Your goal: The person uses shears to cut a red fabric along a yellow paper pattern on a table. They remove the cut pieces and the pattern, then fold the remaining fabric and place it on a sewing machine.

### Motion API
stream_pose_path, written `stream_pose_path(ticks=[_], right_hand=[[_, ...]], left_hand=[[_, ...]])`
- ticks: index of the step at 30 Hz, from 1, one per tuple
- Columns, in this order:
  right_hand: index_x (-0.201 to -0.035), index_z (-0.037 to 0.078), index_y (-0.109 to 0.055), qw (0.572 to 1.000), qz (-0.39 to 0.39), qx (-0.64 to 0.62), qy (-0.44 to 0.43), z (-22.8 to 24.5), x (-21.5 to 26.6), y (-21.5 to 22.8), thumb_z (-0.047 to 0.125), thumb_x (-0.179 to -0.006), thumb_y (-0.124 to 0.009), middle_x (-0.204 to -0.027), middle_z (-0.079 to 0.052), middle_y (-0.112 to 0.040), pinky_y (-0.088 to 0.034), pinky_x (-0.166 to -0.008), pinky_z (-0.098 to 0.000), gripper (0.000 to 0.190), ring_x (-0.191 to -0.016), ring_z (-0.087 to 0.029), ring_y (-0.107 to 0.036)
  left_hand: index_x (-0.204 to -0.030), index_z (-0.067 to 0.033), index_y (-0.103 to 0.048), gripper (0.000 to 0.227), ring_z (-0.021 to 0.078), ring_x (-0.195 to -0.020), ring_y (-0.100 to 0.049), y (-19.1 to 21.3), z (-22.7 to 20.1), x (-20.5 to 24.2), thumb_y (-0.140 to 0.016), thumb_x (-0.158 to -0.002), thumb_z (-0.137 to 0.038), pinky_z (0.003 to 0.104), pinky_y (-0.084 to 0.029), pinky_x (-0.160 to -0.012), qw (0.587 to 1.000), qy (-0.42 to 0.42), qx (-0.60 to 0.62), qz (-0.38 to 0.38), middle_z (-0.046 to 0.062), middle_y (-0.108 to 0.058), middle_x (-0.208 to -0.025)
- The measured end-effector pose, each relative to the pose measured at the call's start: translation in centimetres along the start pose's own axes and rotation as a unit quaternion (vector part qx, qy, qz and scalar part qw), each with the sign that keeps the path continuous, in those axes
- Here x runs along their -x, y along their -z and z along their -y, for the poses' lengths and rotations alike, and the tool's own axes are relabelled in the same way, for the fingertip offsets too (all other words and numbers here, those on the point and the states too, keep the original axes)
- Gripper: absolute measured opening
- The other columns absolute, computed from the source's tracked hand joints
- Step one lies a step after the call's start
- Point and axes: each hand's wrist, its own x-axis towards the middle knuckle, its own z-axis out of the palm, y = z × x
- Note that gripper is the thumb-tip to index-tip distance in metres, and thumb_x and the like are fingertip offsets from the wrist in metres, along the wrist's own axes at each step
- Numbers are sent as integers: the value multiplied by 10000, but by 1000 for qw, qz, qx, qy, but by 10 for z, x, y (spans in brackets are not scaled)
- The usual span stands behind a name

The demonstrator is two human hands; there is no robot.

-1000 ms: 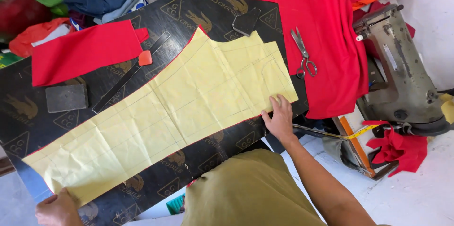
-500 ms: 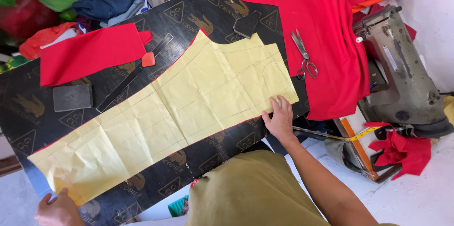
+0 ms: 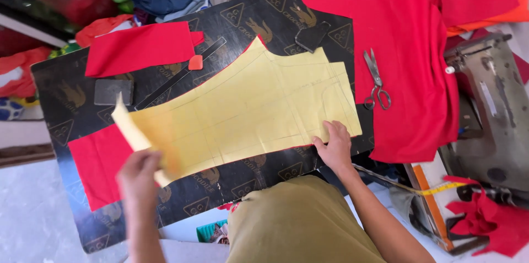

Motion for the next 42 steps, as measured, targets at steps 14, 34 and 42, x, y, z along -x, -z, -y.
stream_pose_path(ticks=[14, 34, 42], right_hand=[[-1170, 18, -679, 808, 214, -542, -83, -36, -67, 46, 451, -1028, -610, -970, -99, -695, -618, -742, -397, 461, -832, -230, -717], [-1183, 109, -705, 949, -167, -5, 266, -35, -125, 76, 151, -845, -766, -1131, -109, -634, -549, -906, -447, 345, -1061, -354, -673], [-1346, 12, -607, 899, 103, -80, 419, 130, -35, -22, 169, -863, -694, -1371, -258, -565, -378, -1141, -547, 516, -1356, -455, -491]], left_hand=[[-968, -162, -755, 187, 282, -845, -748, -369, -87, 141, -750, -865, -318, 399, -577, -752, 944, -149, -36, 293, 56, -755, -840], [-1033, -202, -797, 303, 253, -816, -753, -249, 127, -68, -784, -842, -437, 429, -614, -746, 982, 166, -52, -75, 2, -758, -837], [-830, -98, -714, 261, 270, -688, -616, -79, 80, -10, -795, -919, -330, 412, -462, -616, 986, 18, -157, -56, 116, -634, -679]])
